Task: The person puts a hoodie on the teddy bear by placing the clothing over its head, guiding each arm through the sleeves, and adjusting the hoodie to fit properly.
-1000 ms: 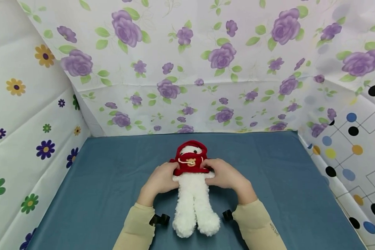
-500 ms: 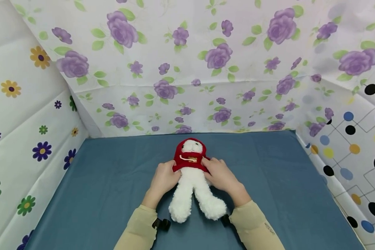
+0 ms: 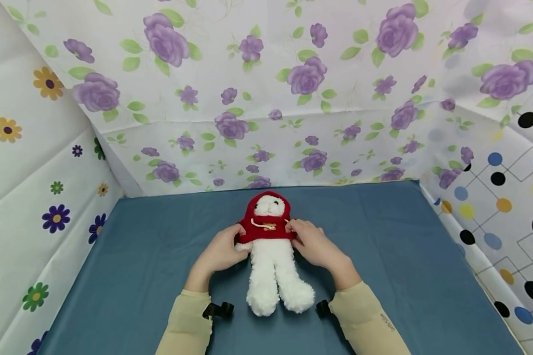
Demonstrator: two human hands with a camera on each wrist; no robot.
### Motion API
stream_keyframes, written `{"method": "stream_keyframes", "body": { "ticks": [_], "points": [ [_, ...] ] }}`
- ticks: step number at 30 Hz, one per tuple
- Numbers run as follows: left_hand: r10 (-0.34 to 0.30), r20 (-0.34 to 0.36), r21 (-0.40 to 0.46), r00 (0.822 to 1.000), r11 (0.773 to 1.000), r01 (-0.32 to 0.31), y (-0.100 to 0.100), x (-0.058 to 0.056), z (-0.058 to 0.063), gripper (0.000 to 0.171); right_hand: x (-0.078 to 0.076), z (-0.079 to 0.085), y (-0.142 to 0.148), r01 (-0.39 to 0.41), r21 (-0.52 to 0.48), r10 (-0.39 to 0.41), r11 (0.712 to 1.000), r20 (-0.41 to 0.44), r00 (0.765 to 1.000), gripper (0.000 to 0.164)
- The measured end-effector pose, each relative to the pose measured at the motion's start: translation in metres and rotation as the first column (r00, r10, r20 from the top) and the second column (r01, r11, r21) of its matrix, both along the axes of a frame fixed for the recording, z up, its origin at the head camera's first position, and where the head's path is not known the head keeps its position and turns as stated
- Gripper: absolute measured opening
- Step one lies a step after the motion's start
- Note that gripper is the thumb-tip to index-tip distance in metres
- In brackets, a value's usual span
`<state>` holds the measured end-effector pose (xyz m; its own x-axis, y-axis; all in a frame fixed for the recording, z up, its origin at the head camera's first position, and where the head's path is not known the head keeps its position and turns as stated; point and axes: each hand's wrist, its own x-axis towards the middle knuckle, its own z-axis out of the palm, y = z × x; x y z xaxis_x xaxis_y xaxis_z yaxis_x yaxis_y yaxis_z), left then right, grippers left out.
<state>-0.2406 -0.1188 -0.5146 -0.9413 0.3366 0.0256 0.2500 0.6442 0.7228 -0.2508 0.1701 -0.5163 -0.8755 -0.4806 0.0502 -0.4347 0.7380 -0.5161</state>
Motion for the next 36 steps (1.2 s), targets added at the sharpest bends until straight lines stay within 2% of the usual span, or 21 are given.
{"method": "stream_keyframes", "body": {
  "ticks": [4,7,11,16,22,27,31,36],
  "points": [
    [0.038,0.025,-0.012,0.999,0.999,-0.038,0.003,0.001,-0.001,0.016,0.000,0.000,0.001,-0.019,-0.026,0.020,0.999,0.048,0.999,0.024],
    [0.091,0.039,-0.021,0.995,0.996,-0.090,0.008,0.002,-0.003,0.020,0.001,0.000,-0.002,-0.026,-0.026,0.028,0.999,0.061,0.998,0.020],
    [0.136,0.021,-0.039,0.991,0.990,-0.135,0.015,0.004,-0.005,0.024,0.001,-0.002,-0.007,-0.012,0.015,0.011,1.000,0.054,0.998,0.011],
    [0.152,-0.003,-0.049,0.988,0.987,-0.152,0.019,0.005,-0.005,0.026,0.001,-0.003,-0.014,0.012,0.081,-0.015,0.997,0.039,0.999,0.005],
    [0.160,-0.038,-0.060,0.986,0.985,-0.162,0.024,0.007,-0.005,0.030,0.004,-0.001,-0.016,0.063,0.130,-0.064,0.990,0.003,0.998,0.009],
    [0.188,-0.055,-0.044,0.981,0.981,-0.191,0.029,0.008,-0.005,0.033,0.005,0.000,-0.015,0.091,0.089,-0.089,0.992,-0.023,0.996,0.022],
    [0.208,-0.058,-0.009,0.976,0.978,-0.209,0.031,0.007,-0.008,0.039,0.004,-0.001,-0.013,0.097,0.035,-0.097,0.995,-0.006,0.995,0.032],
    [0.211,-0.057,0.004,0.976,0.977,-0.211,0.026,0.004,-0.008,0.036,0.003,0.000,-0.007,0.163,-0.014,-0.163,0.987,0.001,0.987,0.022]
  ]
}}
